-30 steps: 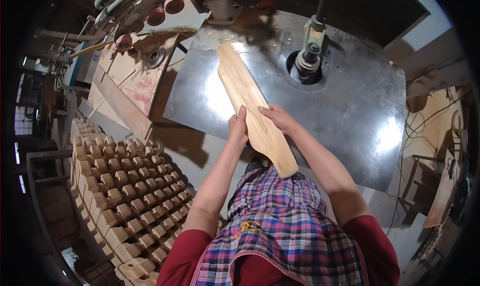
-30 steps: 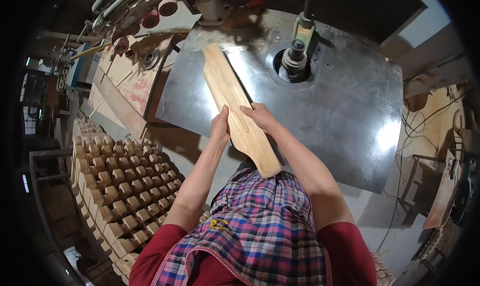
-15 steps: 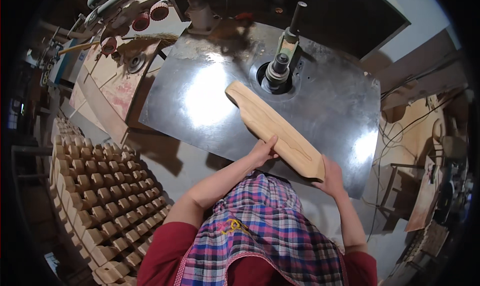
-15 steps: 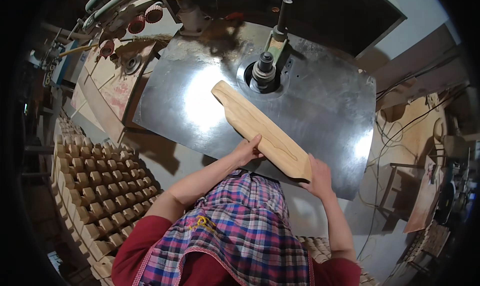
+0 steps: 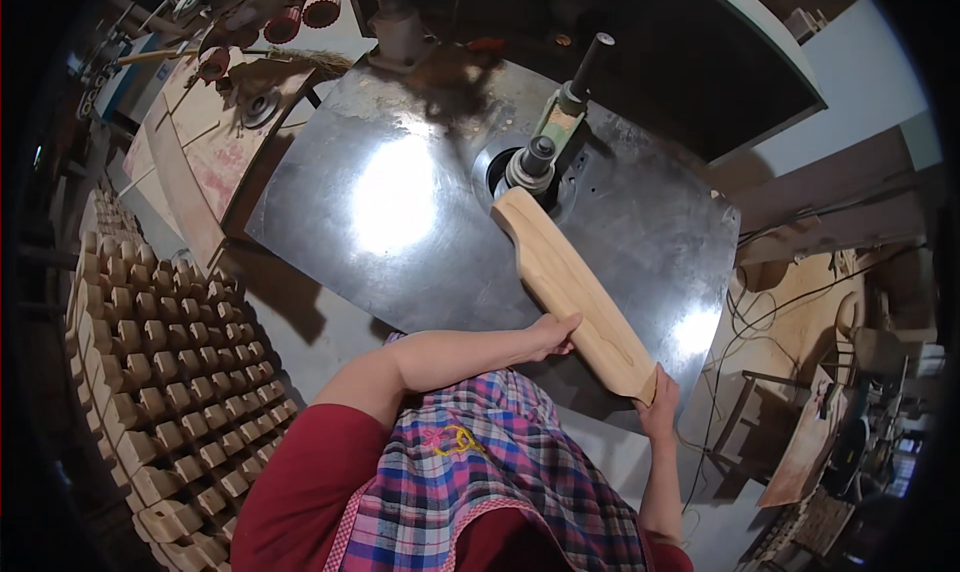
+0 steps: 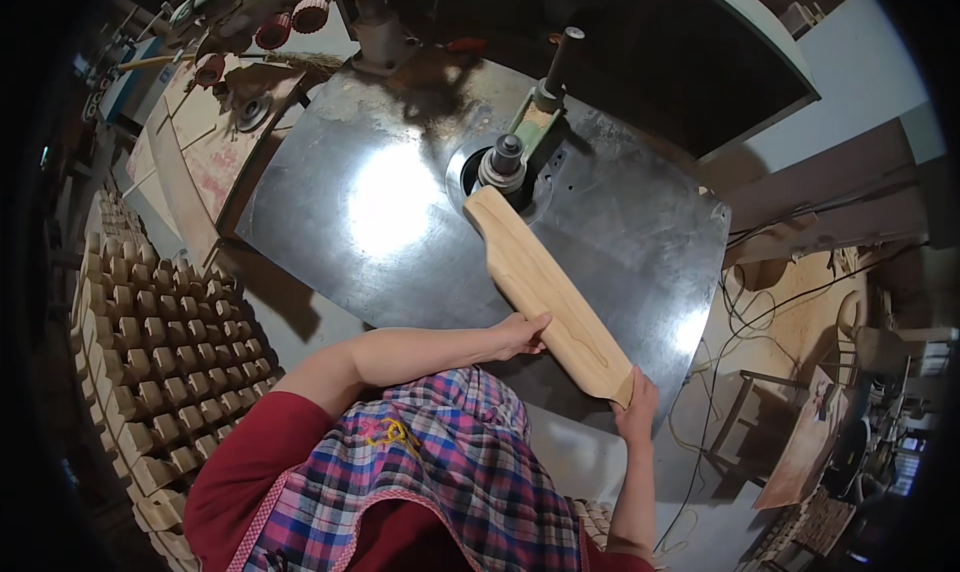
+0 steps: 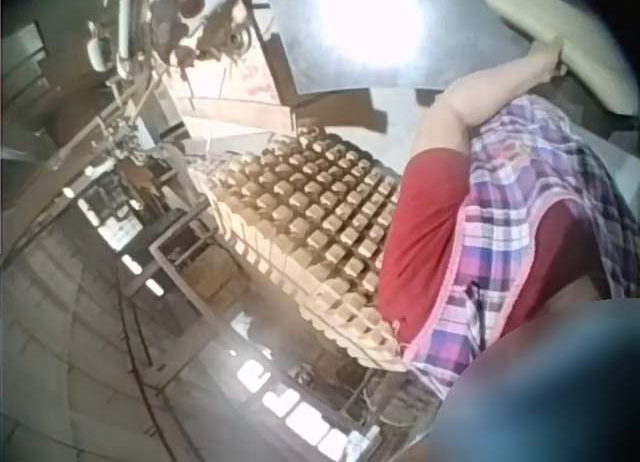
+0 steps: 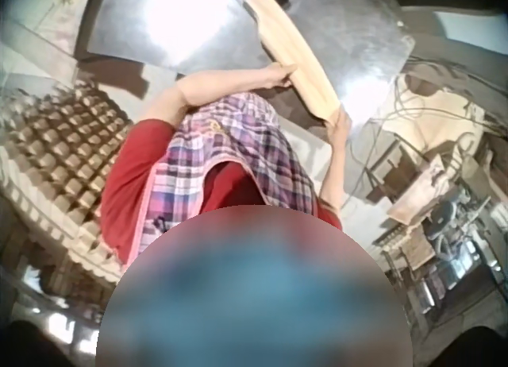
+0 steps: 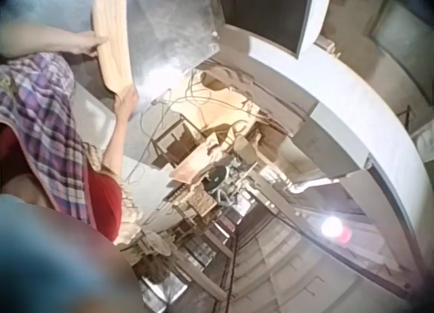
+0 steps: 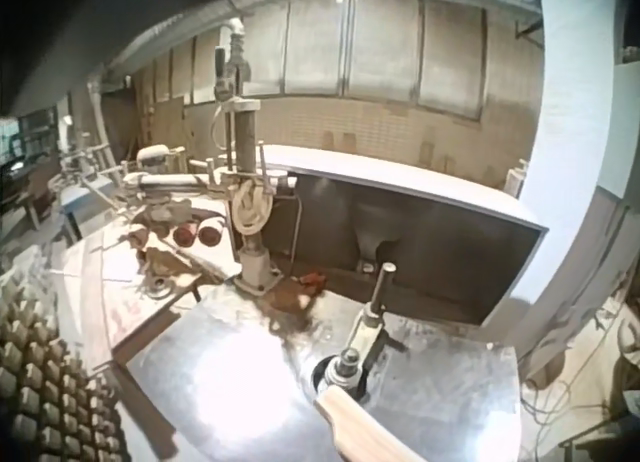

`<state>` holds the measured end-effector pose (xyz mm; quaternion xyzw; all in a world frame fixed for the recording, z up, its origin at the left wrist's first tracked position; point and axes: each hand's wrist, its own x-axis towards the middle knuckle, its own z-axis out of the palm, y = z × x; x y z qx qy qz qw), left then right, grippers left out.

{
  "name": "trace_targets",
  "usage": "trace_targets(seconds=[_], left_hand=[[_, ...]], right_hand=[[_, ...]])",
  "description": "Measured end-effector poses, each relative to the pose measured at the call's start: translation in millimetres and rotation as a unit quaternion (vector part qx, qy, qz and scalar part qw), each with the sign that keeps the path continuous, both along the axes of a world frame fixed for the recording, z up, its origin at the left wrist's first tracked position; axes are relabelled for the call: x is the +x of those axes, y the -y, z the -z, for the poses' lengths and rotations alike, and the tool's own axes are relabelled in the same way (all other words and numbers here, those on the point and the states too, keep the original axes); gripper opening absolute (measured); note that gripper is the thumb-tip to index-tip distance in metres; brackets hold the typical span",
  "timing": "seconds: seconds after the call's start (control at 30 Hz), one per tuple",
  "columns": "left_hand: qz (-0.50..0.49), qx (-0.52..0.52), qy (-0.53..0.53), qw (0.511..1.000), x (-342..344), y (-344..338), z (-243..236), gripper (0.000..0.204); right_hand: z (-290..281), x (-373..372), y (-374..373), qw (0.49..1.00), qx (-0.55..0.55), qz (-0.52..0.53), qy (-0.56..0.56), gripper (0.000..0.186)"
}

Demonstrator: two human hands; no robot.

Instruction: Feeding wooden components through a shaper machine and stacking them.

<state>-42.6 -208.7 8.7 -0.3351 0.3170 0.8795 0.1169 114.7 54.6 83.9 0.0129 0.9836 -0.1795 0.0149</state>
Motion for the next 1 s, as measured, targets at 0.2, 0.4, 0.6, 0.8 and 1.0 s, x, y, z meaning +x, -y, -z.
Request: trace_targets(seconds=[0.2, 0.4, 0.6, 0.8, 1.0], left_hand=[[0.031, -0.012, 0.018, 0.999, -25.5, 20.4, 12.1, 0.041], [0.055, -0.002, 0.025, 0.998, -39.1, 42.4, 15.5, 0.041], [0.085, 0.023, 0.01, 0.996, -65.9, 73.9, 11.5, 0.042], [0.058, 0.07, 0.006, 0.996, -58.2, 96.0, 0.2, 0.044], [0.029, 0.091, 0.036, 0.995, -73.0, 157.1, -4.1, 0.043]], right_hand=[[-0.2, -23.3, 15.4, 1.0, 0.001, -0.002, 0.01, 0.086], [4.6, -46.6, 38.5, 1.0, -0.006, -0.012, 0.001, 0.089], [4.7, -51.4, 64.5, 1.0, -0.004, 0.002, -0.007, 0.081], [4.0, -52.1, 136.1, 0.982, -0.096, 0.141, -0.086, 0.039], [19.1, -113.3, 239.4, 0.559, -0.725, 0.331, 0.227, 0.057]])
